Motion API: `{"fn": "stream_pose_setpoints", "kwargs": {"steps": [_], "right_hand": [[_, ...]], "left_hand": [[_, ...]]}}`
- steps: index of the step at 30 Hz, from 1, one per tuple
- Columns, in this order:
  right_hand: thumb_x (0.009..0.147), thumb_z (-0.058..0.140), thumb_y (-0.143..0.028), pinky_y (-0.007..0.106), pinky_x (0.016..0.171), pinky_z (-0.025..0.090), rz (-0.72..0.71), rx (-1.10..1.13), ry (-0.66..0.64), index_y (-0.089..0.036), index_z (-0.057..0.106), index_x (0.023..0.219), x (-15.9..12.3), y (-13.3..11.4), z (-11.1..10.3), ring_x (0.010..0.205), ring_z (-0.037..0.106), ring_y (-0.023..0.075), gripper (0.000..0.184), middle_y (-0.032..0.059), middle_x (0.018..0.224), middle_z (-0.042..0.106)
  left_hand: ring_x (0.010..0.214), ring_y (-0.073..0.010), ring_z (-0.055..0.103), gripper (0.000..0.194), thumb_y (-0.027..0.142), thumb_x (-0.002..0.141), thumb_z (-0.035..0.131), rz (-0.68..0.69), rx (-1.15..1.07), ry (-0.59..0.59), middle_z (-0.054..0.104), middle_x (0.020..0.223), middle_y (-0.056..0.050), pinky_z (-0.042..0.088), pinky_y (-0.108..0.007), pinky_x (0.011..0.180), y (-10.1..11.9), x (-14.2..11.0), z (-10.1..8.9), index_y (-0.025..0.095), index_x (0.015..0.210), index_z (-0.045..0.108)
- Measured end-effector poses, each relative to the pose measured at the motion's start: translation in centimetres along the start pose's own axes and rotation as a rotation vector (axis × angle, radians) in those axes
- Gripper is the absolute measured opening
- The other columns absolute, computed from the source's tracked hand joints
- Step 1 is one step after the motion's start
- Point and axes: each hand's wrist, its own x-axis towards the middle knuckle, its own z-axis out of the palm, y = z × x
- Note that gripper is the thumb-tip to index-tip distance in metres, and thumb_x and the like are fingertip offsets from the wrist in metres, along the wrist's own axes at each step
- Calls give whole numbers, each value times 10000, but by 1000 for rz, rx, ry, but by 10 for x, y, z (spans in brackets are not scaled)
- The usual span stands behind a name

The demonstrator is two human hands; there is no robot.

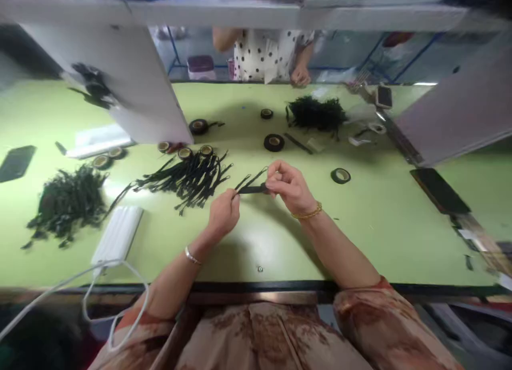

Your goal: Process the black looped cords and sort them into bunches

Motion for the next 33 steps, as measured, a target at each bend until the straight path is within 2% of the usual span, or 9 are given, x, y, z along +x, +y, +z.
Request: {"fn": "stream_pose_setpoints", "kwargs": {"steps": [4,7,10,13,17,21,25,29,33], "right_hand": [[716,641,-208,209,460,342,124,-85,-100,-183,537,861,1,5,0,407,434,69,179,-98,435,505],[740,594,-191,213,459,342,234,-225,-191,-154,585,958,3,9,0,400,436,78,222,-92,410,504],[795,613,-283,207,410,283,299,-362,-219,-134,635,1015,6,14,2,357,387,65,266,-93,400,464],[822,635,-432,202,376,220,339,-398,-245,-136,656,1042,6,19,7,343,345,52,370,-92,421,432],[800,659,-462,193,379,195,393,-374,-294,-149,640,884,4,24,14,365,316,44,325,-89,442,418],[809,631,-426,194,395,188,340,-443,-267,-168,568,746,3,27,16,371,292,43,273,-85,447,421],[825,589,-429,208,427,189,247,-603,-224,-177,528,681,5,31,14,383,264,53,297,-91,417,359],[820,572,-429,217,474,241,161,-706,-237,-171,535,676,7,36,11,447,312,71,298,-63,480,410],[805,567,-401,223,517,275,80,-770,-212,-176,493,626,7,39,10,502,352,83,297,-44,531,431]], "left_hand": [[753,-218,636,217,253,922,390,-33,18,142,673,820,-80,438,-323,707,-5,3,-6,172,1034,558],[759,-216,629,206,255,923,395,-9,26,222,666,814,-84,436,-322,709,-8,4,-11,166,1015,556],[738,-201,614,198,258,929,392,47,17,246,648,790,-76,424,-307,684,-8,2,-12,168,980,561],[736,-188,597,214,263,935,381,127,3,246,634,793,-77,418,-296,686,-6,-1,-12,165,949,570],[752,-196,577,239,267,937,373,191,-17,235,614,784,-86,420,-309,721,-5,-1,-12,158,915,585],[752,-188,558,227,256,928,380,163,-109,226,612,802,-77,413,-310,716,0,-1,-15,168,897,587],[636,-150,500,183,254,909,409,9,-353,96,571,703,-13,384,-280,621,5,-2,-17,183,861,570],[519,-122,395,186,256,885,412,-102,-624,-4,437,567,38,320,-257,522,5,-2,-16,191,782,553],[477,-98,339,147,311,849,518,-138,-700,20,388,544,60,269,-242,480,4,0,-14,197,757,507]]}}
